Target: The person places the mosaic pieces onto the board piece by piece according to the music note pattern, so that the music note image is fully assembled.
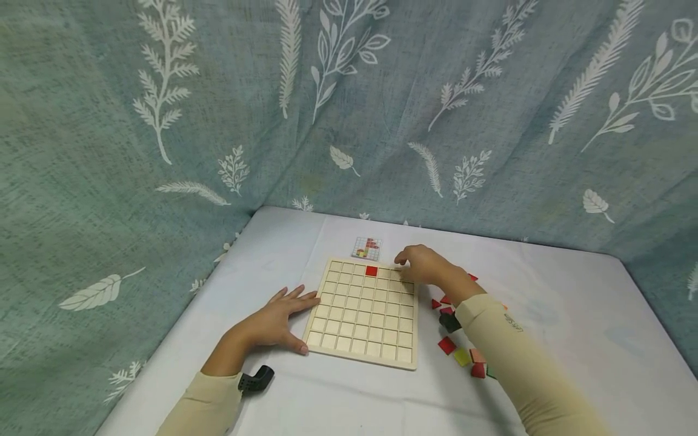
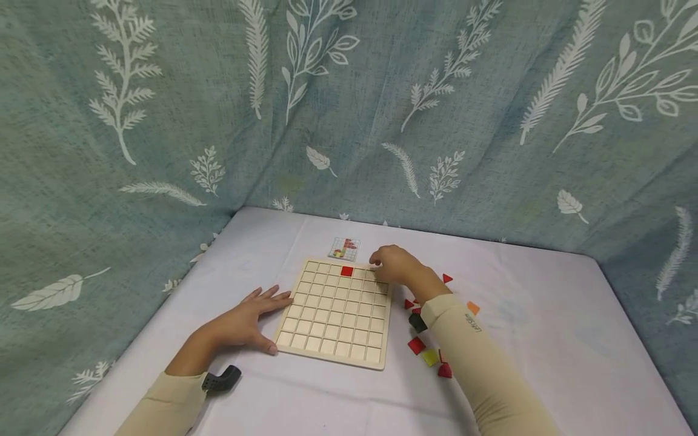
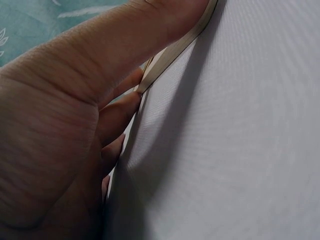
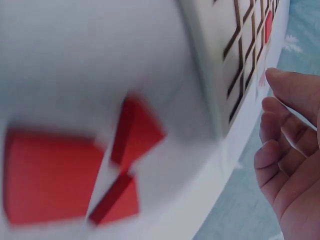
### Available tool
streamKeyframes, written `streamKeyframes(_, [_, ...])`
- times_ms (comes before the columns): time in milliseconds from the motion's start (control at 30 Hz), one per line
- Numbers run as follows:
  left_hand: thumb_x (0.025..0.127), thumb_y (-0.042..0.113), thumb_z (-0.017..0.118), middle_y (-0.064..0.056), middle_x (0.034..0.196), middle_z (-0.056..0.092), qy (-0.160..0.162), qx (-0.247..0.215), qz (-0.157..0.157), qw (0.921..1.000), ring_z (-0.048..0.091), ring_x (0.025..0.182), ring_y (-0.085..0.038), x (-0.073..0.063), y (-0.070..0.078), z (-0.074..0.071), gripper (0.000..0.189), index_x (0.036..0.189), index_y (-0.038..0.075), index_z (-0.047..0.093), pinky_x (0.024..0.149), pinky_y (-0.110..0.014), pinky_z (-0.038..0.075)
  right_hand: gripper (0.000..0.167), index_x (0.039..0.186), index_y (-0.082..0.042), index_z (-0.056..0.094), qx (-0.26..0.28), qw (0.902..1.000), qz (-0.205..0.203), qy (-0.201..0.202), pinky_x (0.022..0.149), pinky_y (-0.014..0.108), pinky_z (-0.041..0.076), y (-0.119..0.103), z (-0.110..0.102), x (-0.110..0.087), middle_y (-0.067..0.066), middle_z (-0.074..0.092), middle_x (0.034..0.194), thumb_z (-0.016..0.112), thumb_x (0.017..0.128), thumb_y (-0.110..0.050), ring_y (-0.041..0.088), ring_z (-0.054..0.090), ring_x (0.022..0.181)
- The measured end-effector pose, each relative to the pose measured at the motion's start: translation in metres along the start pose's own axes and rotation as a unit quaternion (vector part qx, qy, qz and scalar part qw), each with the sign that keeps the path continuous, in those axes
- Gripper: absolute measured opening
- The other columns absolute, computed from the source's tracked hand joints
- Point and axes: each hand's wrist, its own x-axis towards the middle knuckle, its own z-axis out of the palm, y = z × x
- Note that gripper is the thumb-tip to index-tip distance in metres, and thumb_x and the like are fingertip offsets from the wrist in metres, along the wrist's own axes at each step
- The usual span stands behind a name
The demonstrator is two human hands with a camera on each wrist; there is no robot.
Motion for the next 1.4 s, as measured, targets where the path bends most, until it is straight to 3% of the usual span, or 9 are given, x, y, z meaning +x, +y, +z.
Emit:
streamKeyframes(300, [0.05,0.073,0.08,0.005,0.156,0.03,-0.002,0.006,-0.009,0.9999,0.009,0.147,-0.024,0.002,-0.004,0.002,0.118,0.149,0.021,0.042,0.117,-0.05,-0.002,0.036,0.124,-0.007,0.066,-0.016,0.9998,0.007,0.003,0.089,0.042,0.051,0.037,-0.013,-0.022,0.007,0.064,0.115,0.069,0.09,-0.014,0.027,0.058,0.106])
streamKeyframes(633, [0.051,0.07,0.081,0.003,0.156,0.031,0.007,0.004,0.003,1.0,0.011,0.147,-0.025,0.002,-0.003,0.001,0.118,0.149,0.018,0.043,0.117,-0.051,-0.003,0.036,0.122,-0.006,0.067,-0.014,0.9968,0.079,0.005,0.095,0.048,0.049,0.07,-0.02,-0.041,0.009,0.065,0.115,0.071,0.088,-0.013,0.03,0.058,0.11])
streamKeyframes(867, [0.05,0.072,0.08,0.003,0.155,0.032,0.009,0.011,-0.002,0.9999,0.011,0.147,-0.026,0.002,-0.002,0.002,0.117,0.148,0.02,0.044,0.117,-0.051,-0.002,0.035,0.123,-0.003,0.066,-0.01,0.9959,0.09,0.005,0.094,0.049,0.049,0.096,-0.026,-0.06,0.013,0.065,0.117,0.068,0.09,-0.014,0.032,0.058,0.111])
streamKeyframes(1167, [0.05,0.071,0.08,0.005,0.156,0.031,0.008,0.008,0.005,0.9999,0.011,0.147,-0.026,0.002,-0.005,0.002,0.118,0.149,0.019,0.043,0.117,-0.051,-0.002,0.036,0.12,0.0,0.067,-0.005,0.9931,0.117,0.007,0.092,0.052,0.05,0.113,-0.028,-0.077,0.015,0.066,0.114,0.071,0.087,-0.012,0.034,0.059,0.107])
streamKeyframes(1400, [0.05,0.072,0.08,0.005,0.155,0.031,0.007,0.007,0.004,0.9999,0.011,0.147,-0.025,0.001,-0.005,0.002,0.118,0.149,0.019,0.043,0.117,-0.051,-0.002,0.035,0.117,-0.003,0.069,0.005,0.9908,0.135,-0.004,0.092,0.051,0.049,0.125,-0.021,-0.078,0.01,0.066,0.106,0.074,0.085,-0.016,0.03,0.058,0.1])
